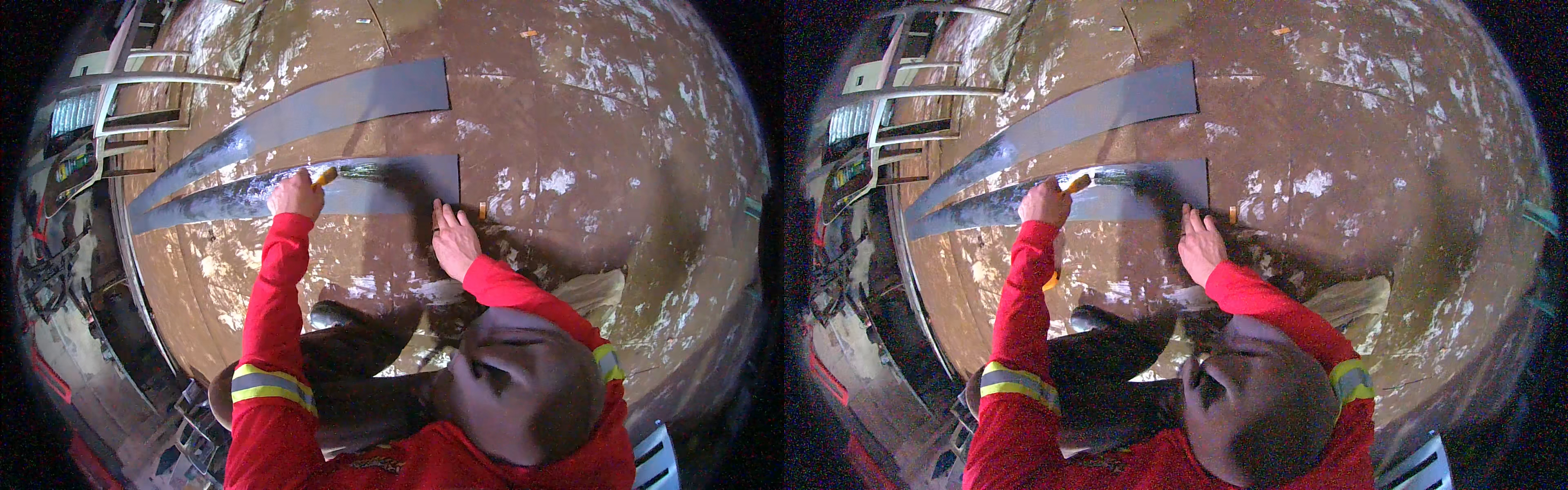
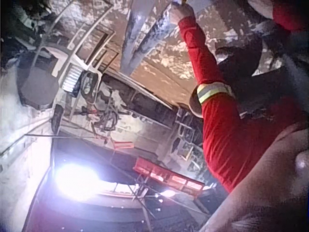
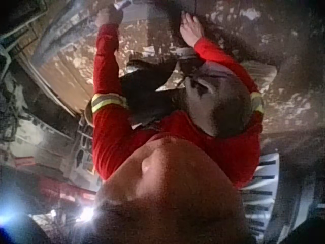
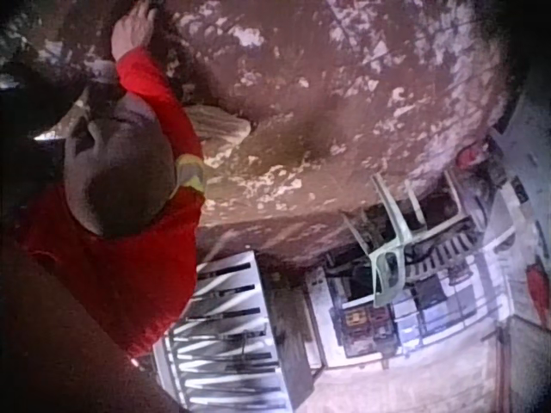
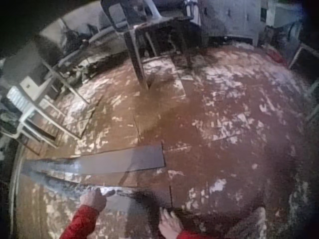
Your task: The person applies a dark coating to long, flat metal bars using a brush. They repeatedly dip the brush into a small yellow container and paint the surface of the bars, which are laid out on the floor. The person works methodically along the length of the bars, ensuring coverage.
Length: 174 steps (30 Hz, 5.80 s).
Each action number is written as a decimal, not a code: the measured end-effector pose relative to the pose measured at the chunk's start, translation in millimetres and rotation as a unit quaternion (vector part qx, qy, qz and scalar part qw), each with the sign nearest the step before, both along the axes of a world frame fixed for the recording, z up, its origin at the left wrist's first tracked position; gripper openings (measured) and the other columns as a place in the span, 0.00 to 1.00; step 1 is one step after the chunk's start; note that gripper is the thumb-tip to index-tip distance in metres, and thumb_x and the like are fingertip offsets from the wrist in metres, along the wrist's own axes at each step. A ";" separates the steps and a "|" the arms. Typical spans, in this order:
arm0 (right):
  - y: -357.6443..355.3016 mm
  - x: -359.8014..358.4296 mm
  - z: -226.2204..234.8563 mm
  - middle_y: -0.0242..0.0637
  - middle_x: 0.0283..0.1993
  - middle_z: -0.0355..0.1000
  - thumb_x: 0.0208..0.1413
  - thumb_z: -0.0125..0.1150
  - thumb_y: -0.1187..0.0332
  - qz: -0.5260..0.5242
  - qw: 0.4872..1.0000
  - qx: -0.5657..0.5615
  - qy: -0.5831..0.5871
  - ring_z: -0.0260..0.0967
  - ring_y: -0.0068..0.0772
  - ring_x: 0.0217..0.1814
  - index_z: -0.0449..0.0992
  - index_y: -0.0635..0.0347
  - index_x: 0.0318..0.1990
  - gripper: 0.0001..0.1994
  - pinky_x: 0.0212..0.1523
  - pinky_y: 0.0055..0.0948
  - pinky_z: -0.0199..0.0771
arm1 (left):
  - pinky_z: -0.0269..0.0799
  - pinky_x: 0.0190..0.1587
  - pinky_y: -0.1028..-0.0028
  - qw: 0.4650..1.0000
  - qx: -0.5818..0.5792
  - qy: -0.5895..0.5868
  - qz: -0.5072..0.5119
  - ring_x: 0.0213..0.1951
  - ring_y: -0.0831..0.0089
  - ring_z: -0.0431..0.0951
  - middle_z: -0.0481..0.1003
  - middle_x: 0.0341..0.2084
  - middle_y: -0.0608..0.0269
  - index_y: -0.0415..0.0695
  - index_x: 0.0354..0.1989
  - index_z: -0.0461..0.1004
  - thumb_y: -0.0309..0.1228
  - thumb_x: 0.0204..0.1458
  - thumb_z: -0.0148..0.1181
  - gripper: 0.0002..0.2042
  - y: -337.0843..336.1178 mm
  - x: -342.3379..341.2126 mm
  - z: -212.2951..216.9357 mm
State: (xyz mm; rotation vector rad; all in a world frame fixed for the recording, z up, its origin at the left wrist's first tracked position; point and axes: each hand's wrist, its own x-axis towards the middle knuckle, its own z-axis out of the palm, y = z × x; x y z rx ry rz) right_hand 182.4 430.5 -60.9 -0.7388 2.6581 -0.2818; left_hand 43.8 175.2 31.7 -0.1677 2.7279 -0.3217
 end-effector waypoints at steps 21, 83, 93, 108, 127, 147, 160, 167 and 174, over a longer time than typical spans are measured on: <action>-2.1 5.2 -14.6 0.53 0.66 0.53 0.49 0.50 0.68 -0.013 0.999 0.020 0.027 0.53 0.43 0.65 0.67 0.75 0.54 0.24 0.59 0.42 0.56 | 0.72 0.32 0.59 0.971 0.215 -0.048 -0.097 0.28 0.52 0.78 0.76 0.21 0.50 0.42 0.28 0.75 0.41 0.40 0.63 0.14 103.1 -11.6 -39.4; -2.2 13.3 -20.5 0.55 0.64 0.56 0.50 0.47 0.69 -0.079 0.994 -0.080 0.017 0.51 0.50 0.68 0.69 0.67 0.53 0.22 0.65 0.49 0.47 | 0.74 0.39 0.57 0.998 0.008 -0.020 -0.056 0.36 0.51 0.78 0.77 0.30 0.49 0.45 0.35 0.75 0.42 0.43 0.58 0.15 27.9 -21.0 -18.4; 0.5 17.1 -26.1 0.54 0.65 0.54 0.56 0.43 0.66 -0.061 0.997 -0.040 0.005 0.47 0.50 0.70 0.67 0.64 0.55 0.20 0.66 0.52 0.45 | 0.74 0.39 0.60 0.963 0.242 -0.078 -0.092 0.35 0.52 0.78 0.78 0.29 0.49 0.44 0.32 0.78 0.45 0.38 0.63 0.17 151.9 3.5 -34.9; -4.3 9.5 -4.1 0.51 0.66 0.55 0.52 0.47 0.69 -0.075 0.995 -0.055 -0.033 0.48 0.45 0.70 0.62 0.64 0.60 0.25 0.67 0.48 0.45 | 0.74 0.39 0.58 0.995 -0.074 -0.053 0.034 0.38 0.54 0.79 0.78 0.34 0.49 0.44 0.38 0.76 0.46 0.48 0.57 0.18 -53.4 0.1 -17.7; 8.0 -40.7 40.0 0.54 0.63 0.57 0.43 0.56 0.64 0.036 0.984 -0.061 -0.166 0.52 0.50 0.67 0.61 0.60 0.61 0.32 0.63 0.45 0.53 | 0.70 0.28 0.57 0.993 0.098 -0.008 -0.070 0.26 0.53 0.76 0.75 0.20 0.52 0.45 0.26 0.73 0.40 0.45 0.61 0.11 -195.0 41.5 168.2; -355.4 51.1 -24.0 0.46 0.49 0.66 0.31 0.75 0.67 -0.068 0.927 -0.361 -0.081 0.59 0.46 0.55 0.64 0.56 0.59 0.40 0.57 0.40 0.58 | 0.71 0.20 0.64 0.978 0.124 0.001 -0.167 0.22 0.60 0.77 0.72 0.16 0.58 0.44 0.29 0.71 0.30 0.45 0.55 0.05 -274.6 195.5 1.3; -403.1 64.0 -45.2 0.37 0.50 0.68 0.26 0.75 0.67 -0.103 0.929 -0.354 -0.020 0.59 0.47 0.54 0.64 0.47 0.59 0.43 0.55 0.46 0.55 | 0.69 0.18 0.64 0.970 0.140 -0.046 -0.194 0.19 0.61 0.77 0.73 0.13 0.58 0.46 0.16 0.73 0.31 0.41 0.57 0.06 -285.7 171.4 6.6; -406.9 63.0 -44.2 0.34 0.50 0.68 0.26 0.75 0.67 -0.094 0.928 -0.360 -0.024 0.59 0.45 0.54 0.61 0.44 0.61 0.45 0.55 0.47 0.54 | 0.70 0.19 0.63 0.972 0.137 -0.072 -0.174 0.20 0.61 0.78 0.74 0.14 0.56 0.45 0.16 0.75 0.33 0.39 0.59 0.06 -285.4 168.7 7.3; -411.1 64.7 -48.6 0.33 0.51 0.68 0.24 0.75 0.68 -0.092 0.921 -0.377 -0.027 0.59 0.43 0.54 0.63 0.45 0.59 0.44 0.54 0.46 0.54 | 0.73 0.24 0.62 0.978 0.154 -0.112 -0.091 0.23 0.57 0.79 0.75 0.17 0.55 0.44 0.19 0.76 0.32 0.37 0.61 0.06 -292.9 173.5 4.4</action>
